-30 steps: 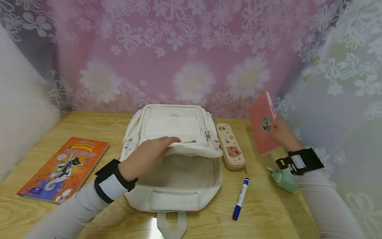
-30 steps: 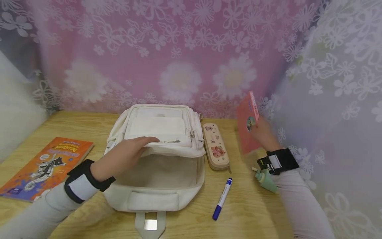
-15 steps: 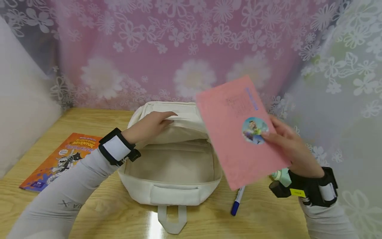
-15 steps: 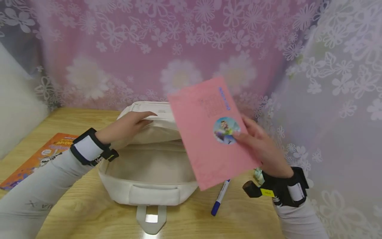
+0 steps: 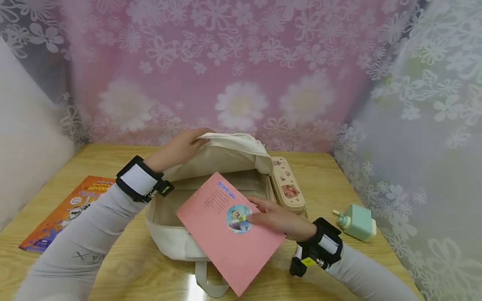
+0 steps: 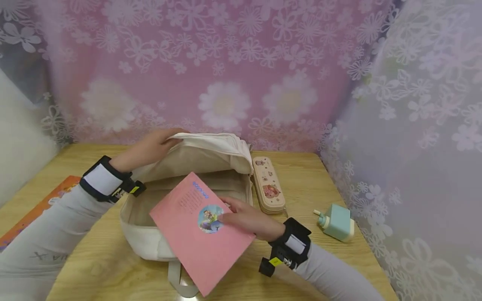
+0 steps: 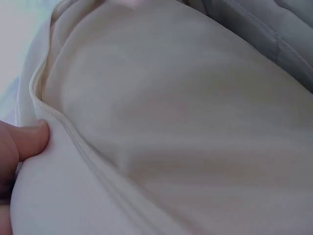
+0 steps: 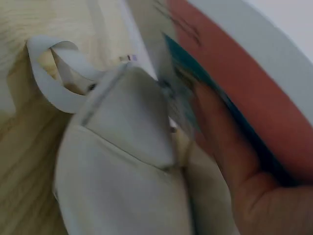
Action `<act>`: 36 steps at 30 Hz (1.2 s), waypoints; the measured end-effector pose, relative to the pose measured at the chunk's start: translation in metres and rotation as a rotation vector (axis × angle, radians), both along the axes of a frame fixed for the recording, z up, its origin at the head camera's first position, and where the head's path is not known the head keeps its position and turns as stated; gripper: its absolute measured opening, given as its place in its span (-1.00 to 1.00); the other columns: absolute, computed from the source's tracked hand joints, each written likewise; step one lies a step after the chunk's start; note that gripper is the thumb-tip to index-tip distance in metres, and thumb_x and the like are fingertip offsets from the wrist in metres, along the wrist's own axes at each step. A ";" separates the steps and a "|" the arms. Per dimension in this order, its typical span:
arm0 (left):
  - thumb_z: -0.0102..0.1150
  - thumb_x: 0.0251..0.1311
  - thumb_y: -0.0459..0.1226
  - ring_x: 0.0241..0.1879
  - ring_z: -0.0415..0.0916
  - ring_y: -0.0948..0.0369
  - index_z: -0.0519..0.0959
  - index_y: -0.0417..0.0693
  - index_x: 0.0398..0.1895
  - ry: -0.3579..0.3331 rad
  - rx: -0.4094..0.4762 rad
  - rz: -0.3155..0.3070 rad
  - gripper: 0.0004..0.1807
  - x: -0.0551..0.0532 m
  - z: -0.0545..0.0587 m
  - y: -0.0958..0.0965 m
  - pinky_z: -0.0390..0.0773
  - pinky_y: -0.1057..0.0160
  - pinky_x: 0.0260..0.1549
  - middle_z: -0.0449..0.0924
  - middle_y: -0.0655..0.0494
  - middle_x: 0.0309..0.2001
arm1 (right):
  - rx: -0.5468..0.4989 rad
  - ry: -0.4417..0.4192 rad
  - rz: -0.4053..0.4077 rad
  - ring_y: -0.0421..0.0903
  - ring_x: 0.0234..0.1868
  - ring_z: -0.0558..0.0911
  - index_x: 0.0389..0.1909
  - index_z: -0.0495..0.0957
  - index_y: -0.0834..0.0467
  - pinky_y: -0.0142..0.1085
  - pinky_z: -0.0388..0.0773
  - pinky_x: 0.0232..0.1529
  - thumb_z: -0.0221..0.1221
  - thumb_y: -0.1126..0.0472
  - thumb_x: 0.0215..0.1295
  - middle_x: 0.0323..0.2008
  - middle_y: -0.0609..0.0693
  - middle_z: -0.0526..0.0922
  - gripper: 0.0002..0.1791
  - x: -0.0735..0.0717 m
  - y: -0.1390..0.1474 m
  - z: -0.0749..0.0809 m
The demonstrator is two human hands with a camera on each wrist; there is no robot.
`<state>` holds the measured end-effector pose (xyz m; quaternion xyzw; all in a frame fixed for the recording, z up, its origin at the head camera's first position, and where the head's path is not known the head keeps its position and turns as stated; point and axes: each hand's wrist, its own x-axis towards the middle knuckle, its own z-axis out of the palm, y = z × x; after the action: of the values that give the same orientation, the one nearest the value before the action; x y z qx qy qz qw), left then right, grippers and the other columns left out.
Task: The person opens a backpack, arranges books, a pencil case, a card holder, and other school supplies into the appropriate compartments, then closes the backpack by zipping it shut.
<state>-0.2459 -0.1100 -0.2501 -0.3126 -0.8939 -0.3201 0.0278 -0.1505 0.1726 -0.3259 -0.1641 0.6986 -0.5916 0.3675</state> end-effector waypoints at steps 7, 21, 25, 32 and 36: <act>-0.10 0.37 -0.35 0.00 0.52 0.05 0.45 -0.06 0.15 0.184 0.077 0.056 -0.67 0.015 0.005 0.007 0.48 0.07 -0.02 0.56 -0.08 0.03 | -0.097 -0.002 -0.176 -0.19 -0.22 0.61 0.41 0.03 0.11 -0.33 0.57 -0.22 -0.03 0.19 0.38 -0.06 0.01 0.51 -0.39 -0.023 -0.044 -0.009; 0.02 0.33 -0.29 0.05 0.51 0.14 0.45 -0.08 0.16 0.197 0.083 0.024 -0.66 0.044 0.003 0.025 0.49 0.16 0.03 0.56 0.04 0.07 | -0.189 -0.207 -0.260 -0.29 -0.39 0.61 0.17 0.23 0.22 -0.45 0.54 -0.37 -0.15 0.23 0.40 -0.33 -0.11 0.56 -0.64 -0.059 -0.090 -0.027; 0.03 0.31 -0.29 0.07 0.50 0.14 0.46 -0.05 0.14 0.189 0.072 0.061 -0.66 0.044 0.000 0.018 0.48 0.16 0.03 0.56 0.05 0.07 | -0.194 -0.248 -0.320 -0.30 -0.41 0.60 0.14 0.24 0.25 -0.48 0.54 -0.40 -0.15 0.24 0.39 -0.33 -0.11 0.55 -0.65 -0.068 -0.089 -0.028; 0.03 0.31 -0.34 0.10 0.48 0.12 0.46 -0.06 0.14 0.198 0.088 0.053 -0.66 0.047 -0.004 0.015 0.47 0.13 0.06 0.55 0.04 0.08 | -0.306 -0.151 -0.457 -0.26 -0.26 0.61 0.26 0.12 0.18 -0.42 0.59 -0.29 -0.17 0.38 0.38 -0.07 -0.02 0.43 -0.55 -0.086 -0.069 -0.039; 0.01 0.31 -0.36 0.10 0.49 0.13 0.46 -0.07 0.15 0.227 0.062 0.024 -0.65 0.053 -0.007 0.028 0.49 0.15 0.06 0.55 0.05 0.08 | -0.371 -0.066 -0.498 -0.20 -0.24 0.61 -0.06 0.41 0.05 -0.32 0.58 -0.25 -0.04 0.42 0.32 -0.18 -0.08 0.54 -0.73 -0.105 -0.075 -0.047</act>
<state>-0.1924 -0.0823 -0.2569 -0.3353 -0.8783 -0.3096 0.1424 -0.2555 0.0975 -0.3731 -0.0325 0.5852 -0.7858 0.1975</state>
